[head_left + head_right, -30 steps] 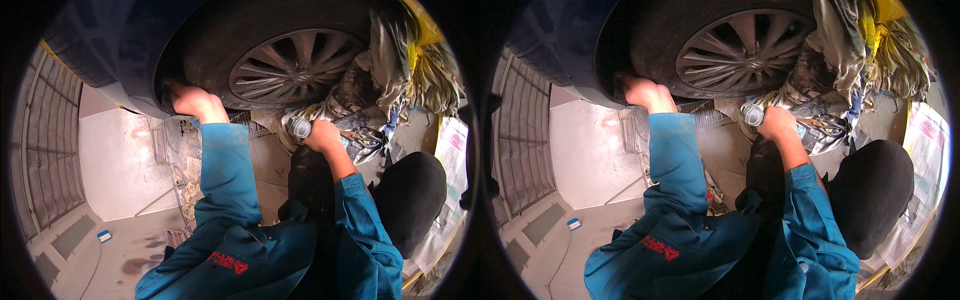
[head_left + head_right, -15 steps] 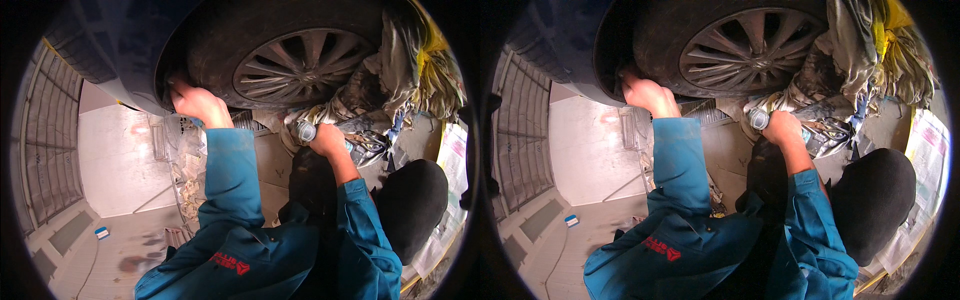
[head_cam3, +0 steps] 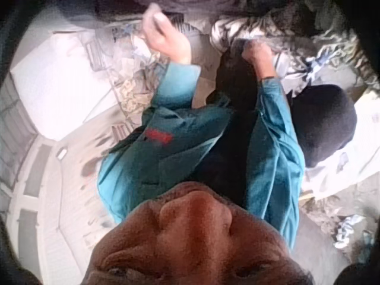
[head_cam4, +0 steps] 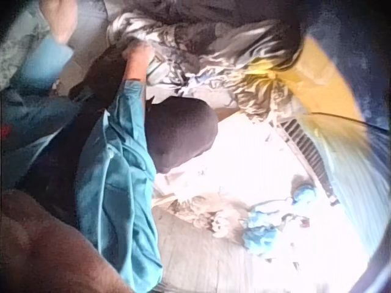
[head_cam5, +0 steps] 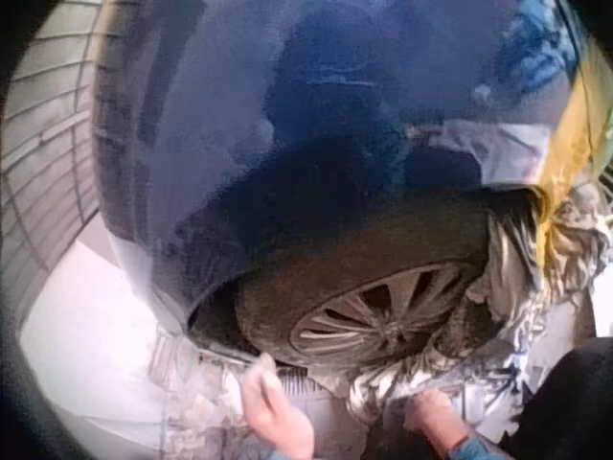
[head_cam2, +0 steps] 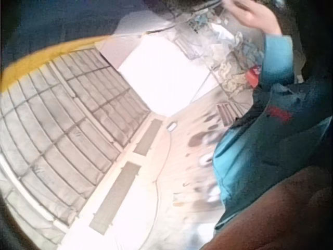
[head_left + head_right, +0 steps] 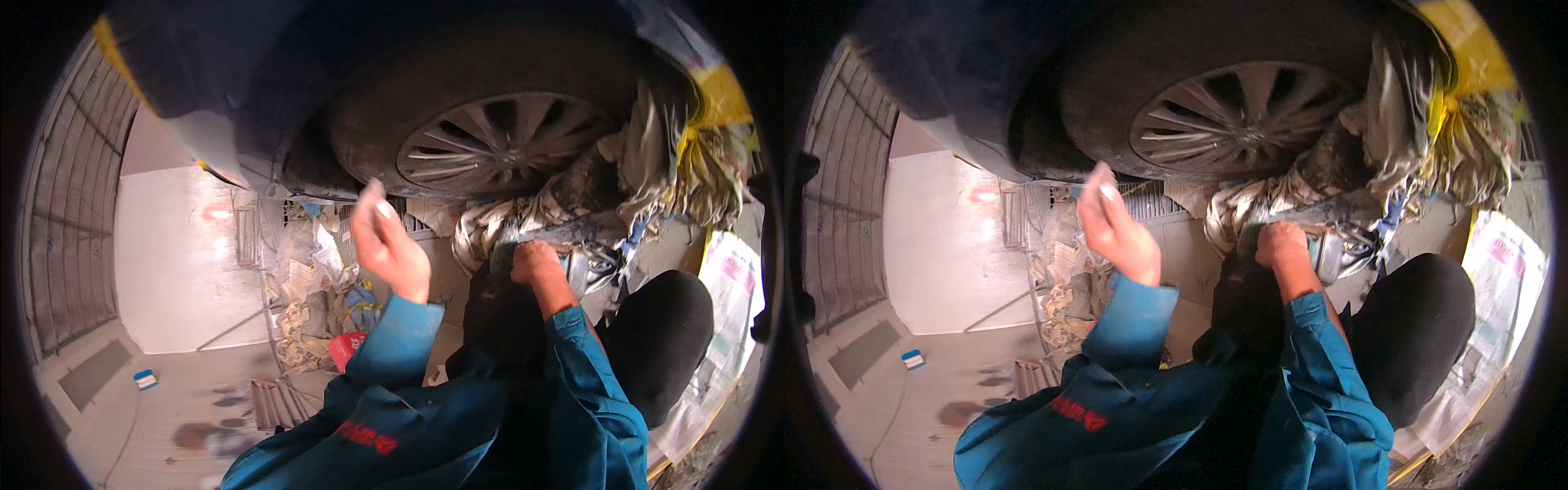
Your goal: The person kneels beside a yellow and blue car and uses a cordless drill to drive screws into the rear bumper near the wheel arch. They repeatedly insert screws, tighten them with the drill, and adjust the bumper edge by hand.
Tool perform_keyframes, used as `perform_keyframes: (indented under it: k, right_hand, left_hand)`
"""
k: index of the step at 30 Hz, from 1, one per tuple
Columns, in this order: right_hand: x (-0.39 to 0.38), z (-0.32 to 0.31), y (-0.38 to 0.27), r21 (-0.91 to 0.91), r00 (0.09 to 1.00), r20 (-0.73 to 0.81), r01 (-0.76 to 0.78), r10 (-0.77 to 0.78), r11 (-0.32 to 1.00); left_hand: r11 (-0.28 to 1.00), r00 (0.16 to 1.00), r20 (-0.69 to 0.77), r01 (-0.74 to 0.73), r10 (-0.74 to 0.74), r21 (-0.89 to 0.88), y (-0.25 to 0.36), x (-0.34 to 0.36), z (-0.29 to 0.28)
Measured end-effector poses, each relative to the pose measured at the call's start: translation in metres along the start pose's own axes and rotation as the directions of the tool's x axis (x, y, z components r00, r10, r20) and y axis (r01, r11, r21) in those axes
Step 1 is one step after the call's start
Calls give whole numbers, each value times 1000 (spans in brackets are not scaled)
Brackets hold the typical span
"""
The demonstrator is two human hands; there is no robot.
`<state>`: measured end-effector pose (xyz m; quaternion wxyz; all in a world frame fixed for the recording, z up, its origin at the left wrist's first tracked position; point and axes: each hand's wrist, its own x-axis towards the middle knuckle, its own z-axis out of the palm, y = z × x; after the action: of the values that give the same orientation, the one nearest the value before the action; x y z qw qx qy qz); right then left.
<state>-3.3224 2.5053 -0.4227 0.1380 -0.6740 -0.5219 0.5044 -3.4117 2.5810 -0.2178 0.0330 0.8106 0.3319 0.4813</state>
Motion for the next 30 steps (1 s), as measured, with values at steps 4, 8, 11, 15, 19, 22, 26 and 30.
perform_keyframes:
  k: [4,8,11,15,19,22,26,30]
  right_hand:
    - [-20,-57,-46,240,882,-318,429,-347,871]
    - [-60,-129,-108,724,630,-559,688,-539,53]
    - [-76,-171,-165,650,521,-627,759,-579,-22]
    - [-77,-202,-216,614,630,-560,752,-538,240]
    - [-65,-211,-236,579,665,-563,741,-491,339]
    - [-63,-219,-234,618,709,-532,699,-462,360]
    - [-71,-228,-232,595,734,-473,674,-488,438]
    - [-77,-236,-224,122,689,-533,637,-491,761]
  left_hand:
    - [954,960,161,253,-228,-161,-5,-56,-48]
    - [819,862,146,507,-486,-269,-19,-107,-92]
    - [747,777,134,628,-615,-219,-31,-129,-122]
    - [751,782,120,622,-612,-223,-33,-145,-138]
    - [720,742,231,668,-629,-186,-26,-144,-139]
    - [698,743,285,668,-605,-259,-32,-113,-121]
    - [339,784,298,530,-544,-777,-42,-37,-74]
    - [-264,780,366,264,-507,-928,-39,27,-37]
